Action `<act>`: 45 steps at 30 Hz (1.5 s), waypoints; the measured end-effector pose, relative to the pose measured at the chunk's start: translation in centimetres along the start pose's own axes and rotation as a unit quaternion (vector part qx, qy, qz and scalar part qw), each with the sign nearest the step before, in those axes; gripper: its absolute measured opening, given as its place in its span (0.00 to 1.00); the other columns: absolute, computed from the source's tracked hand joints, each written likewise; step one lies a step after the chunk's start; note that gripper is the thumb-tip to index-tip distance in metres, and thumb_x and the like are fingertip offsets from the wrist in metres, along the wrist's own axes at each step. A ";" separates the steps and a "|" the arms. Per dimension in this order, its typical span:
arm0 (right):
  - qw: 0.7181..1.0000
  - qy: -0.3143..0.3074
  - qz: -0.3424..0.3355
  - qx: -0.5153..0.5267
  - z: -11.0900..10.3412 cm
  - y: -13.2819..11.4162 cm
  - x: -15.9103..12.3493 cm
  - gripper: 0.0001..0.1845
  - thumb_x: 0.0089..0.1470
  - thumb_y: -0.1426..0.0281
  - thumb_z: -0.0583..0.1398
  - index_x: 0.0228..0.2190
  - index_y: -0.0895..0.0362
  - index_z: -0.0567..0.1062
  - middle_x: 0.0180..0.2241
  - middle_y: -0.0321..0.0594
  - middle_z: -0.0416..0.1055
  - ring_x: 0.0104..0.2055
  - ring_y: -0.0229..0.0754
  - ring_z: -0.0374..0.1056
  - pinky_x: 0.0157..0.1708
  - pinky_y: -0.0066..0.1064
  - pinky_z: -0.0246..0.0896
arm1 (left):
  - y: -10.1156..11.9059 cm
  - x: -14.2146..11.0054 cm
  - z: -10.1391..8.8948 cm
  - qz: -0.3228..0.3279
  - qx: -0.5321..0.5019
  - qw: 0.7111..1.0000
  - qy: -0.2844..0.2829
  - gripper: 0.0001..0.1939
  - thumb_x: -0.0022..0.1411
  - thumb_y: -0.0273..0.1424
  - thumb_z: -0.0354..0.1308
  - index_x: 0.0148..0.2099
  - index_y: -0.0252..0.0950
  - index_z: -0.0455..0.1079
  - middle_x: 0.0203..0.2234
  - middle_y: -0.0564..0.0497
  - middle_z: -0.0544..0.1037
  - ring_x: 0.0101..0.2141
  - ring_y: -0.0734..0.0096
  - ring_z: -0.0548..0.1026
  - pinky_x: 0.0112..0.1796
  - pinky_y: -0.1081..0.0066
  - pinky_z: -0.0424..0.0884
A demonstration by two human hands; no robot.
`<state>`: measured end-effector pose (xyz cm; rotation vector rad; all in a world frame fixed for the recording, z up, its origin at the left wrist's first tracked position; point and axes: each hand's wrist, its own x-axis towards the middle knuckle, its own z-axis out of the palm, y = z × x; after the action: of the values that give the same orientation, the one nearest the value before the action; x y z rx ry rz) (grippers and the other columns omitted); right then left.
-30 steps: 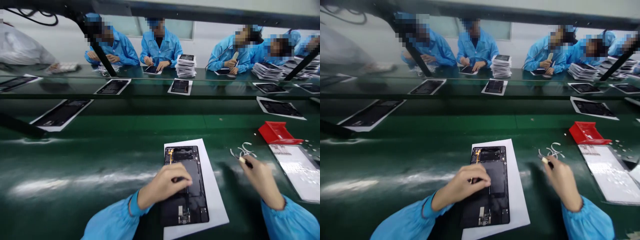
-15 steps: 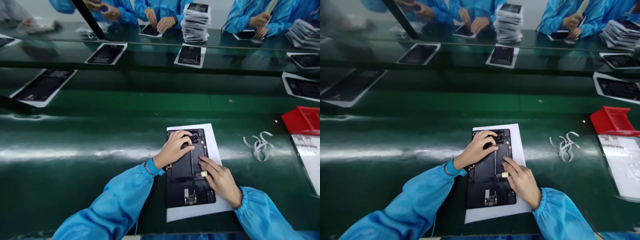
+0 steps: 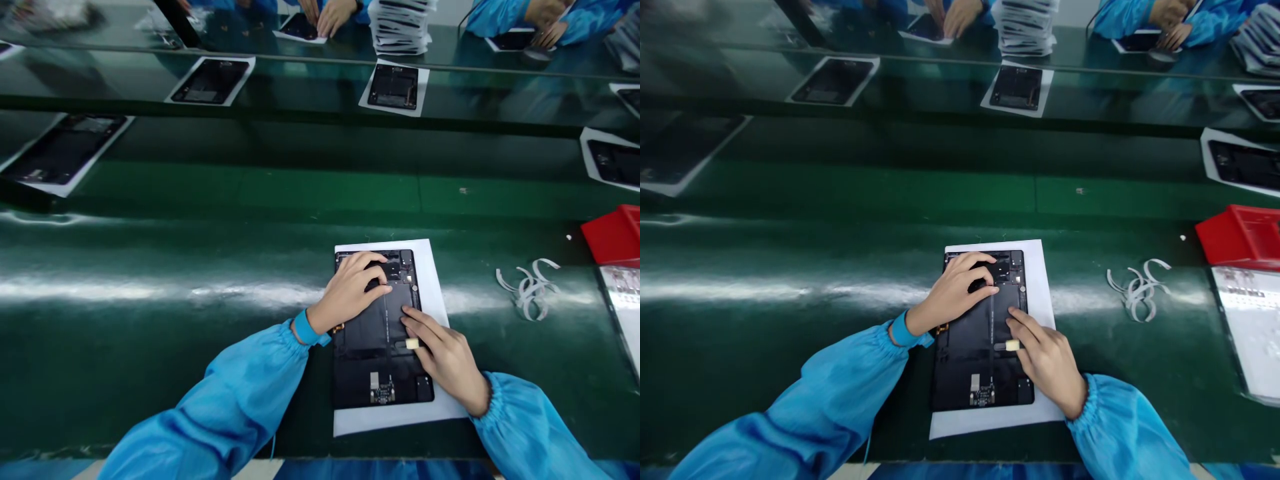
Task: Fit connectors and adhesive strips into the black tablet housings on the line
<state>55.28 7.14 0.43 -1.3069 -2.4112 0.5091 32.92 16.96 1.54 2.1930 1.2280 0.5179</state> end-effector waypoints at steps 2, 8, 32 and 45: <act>1.000 0.001 0.000 -0.001 0.1 0.0 0.0 0.20 0.60 0.78 0.47 0.50 0.58 0.70 0.57 0.42 0.65 0.41 0.41 0.73 0.39 0.33 0.72 | 0.0 0.0 0.0 0.000 0.001 1.000 -0.001 0.07 0.64 0.36 0.57 0.35 0.39 0.69 0.53 0.51 0.69 0.55 0.61 0.64 0.55 0.58 0.58; 1.000 0.002 -0.007 -0.012 -0.1 0.0 0.3 0.20 0.62 0.78 0.46 0.50 0.60 0.70 0.57 0.44 0.65 0.42 0.40 0.72 0.40 0.32 0.71 | -0.1 -0.1 0.2 0.005 0.011 1.000 0.000 0.06 0.64 0.36 0.57 0.36 0.39 0.68 0.53 0.52 0.69 0.55 0.62 0.63 0.54 0.58 0.58; 0.990 0.092 -0.109 -0.011 -0.5 2.6 4.6 0.14 0.66 0.74 0.45 0.41 0.58 0.69 0.39 0.44 0.74 0.37 0.41 0.72 0.36 0.30 0.65 | 3.8 -11.7 -0.3 -0.315 -0.497 0.801 0.110 0.32 0.60 0.43 0.57 0.63 0.48 0.51 0.66 0.50 0.52 0.66 0.64 0.49 0.64 0.59 0.51; 0.980 0.132 -0.007 -0.149 1.2 4.8 3.4 0.13 0.61 0.76 0.45 0.38 0.57 0.68 0.23 0.37 0.70 0.20 0.43 0.68 0.20 0.29 0.54 | 6.1 -11.3 1.3 -0.309 -0.575 0.747 0.122 0.26 0.53 0.43 0.64 0.52 0.37 0.67 0.52 0.45 0.72 0.54 0.58 0.68 0.57 0.61 0.60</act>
<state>56.45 12.25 -2.37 -1.3743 -2.3302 -0.0351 31.87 4.26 3.86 0.6356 1.1629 0.9417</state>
